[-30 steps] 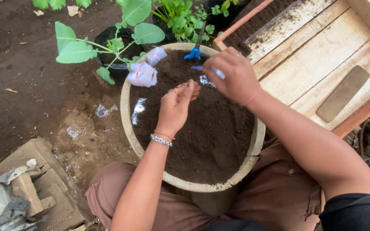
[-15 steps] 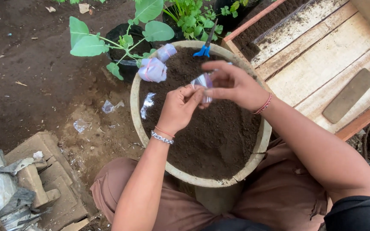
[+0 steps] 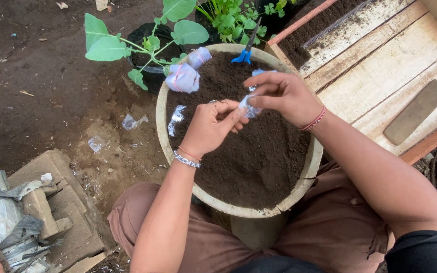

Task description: The person sits on the ground and repeatedly scoops soil from a large bowl, rolls it into a ball, and wraps it in a small plastic bag. The wrapped soil balls are placed back into the bowl. The person continues this process throughout the clip.

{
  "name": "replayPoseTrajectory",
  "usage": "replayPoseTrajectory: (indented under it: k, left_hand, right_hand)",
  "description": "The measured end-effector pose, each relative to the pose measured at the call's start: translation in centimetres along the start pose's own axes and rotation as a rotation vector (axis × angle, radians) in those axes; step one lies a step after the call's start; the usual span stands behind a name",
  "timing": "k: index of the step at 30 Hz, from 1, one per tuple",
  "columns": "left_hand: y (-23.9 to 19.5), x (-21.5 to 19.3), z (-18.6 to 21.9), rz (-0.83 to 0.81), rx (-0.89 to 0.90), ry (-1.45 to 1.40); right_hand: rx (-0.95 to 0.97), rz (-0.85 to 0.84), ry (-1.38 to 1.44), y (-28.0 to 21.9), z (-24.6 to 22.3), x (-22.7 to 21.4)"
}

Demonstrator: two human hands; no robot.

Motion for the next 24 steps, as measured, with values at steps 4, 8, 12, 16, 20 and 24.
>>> replayPoseTrajectory:
  k: [4,8,12,16,20,24]
  left_hand:
    - [0.0,0.3,-0.3,-0.056,0.002,-0.129]
    - [0.1,0.7,-0.4,-0.105,-0.001,-0.160]
    - [0.0,0.4,-0.4,-0.074,0.011,-0.140]
    - [0.4,0.1,-1.8,-0.039,0.002,-0.099]
    - [0.5,-1.1,-2.0,0.103,0.041,-0.169]
    - [0.0,-1.9,-1.7,0.232,0.082,-0.267]
  right_hand:
    - [-0.001,0.005,0.008,-0.3,-0.1,-0.7]
    - [-0.056,-0.023,0.002,0.0,-0.7,-0.6]
    - [-0.081,-0.034,-0.070,-0.1,-1.3,-0.1]
    - [-0.120,0.018,-0.122,-0.4,-2.0,0.5]
    - [-0.133,0.105,-0.123,-0.5,-2.7,0.8]
    - [-0.187,0.282,-0.138,-0.8,-1.9,-0.5]
Point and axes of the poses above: each hand's wrist, its own y-axis towards the middle knuckle, its own x-axis out of the palm, z = x × y, the point moved 9 cm from there along y, towards the middle knuckle, and after that the axes turned 12 degrees about -z, right-handed, at the moved point
